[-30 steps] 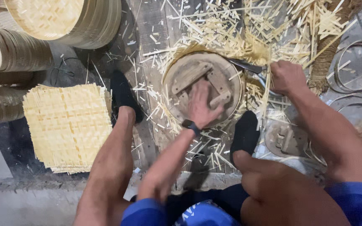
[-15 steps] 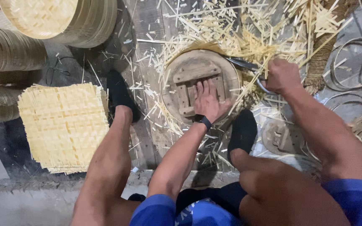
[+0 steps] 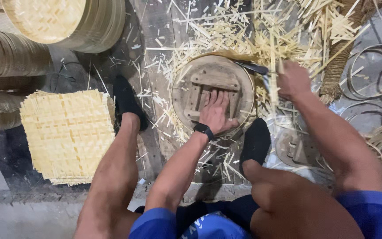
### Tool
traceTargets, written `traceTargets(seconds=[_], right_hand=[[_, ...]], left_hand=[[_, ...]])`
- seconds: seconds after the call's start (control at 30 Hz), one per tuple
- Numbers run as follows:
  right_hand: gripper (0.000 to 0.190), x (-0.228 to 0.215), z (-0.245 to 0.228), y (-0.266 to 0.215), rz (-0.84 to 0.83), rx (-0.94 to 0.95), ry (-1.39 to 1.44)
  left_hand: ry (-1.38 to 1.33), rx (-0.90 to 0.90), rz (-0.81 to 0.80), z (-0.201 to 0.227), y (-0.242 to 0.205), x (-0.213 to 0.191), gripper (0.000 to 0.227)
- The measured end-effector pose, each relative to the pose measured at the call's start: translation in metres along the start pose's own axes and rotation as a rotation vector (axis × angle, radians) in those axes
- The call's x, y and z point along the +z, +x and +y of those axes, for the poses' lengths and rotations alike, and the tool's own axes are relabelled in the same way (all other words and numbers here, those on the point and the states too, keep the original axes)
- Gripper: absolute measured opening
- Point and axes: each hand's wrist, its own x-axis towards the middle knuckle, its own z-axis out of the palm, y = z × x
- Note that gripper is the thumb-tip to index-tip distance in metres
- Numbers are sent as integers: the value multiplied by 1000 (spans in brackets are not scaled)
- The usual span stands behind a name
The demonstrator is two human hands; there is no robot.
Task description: The person sits on the floor and repeatedly places a circular bamboo frame onto a woven bamboo mat. They use a pair of shears to trim the excess woven material around the frame's edge. After trimming, the person removes the frame and stacks the finished circular mat with others.
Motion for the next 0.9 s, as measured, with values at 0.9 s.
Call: traceTargets(seconds=[0.9], right_hand=[[24, 24, 41, 5, 297, -263, -43]], left_hand=[[166, 430, -260, -55, -9, -11, 90]])
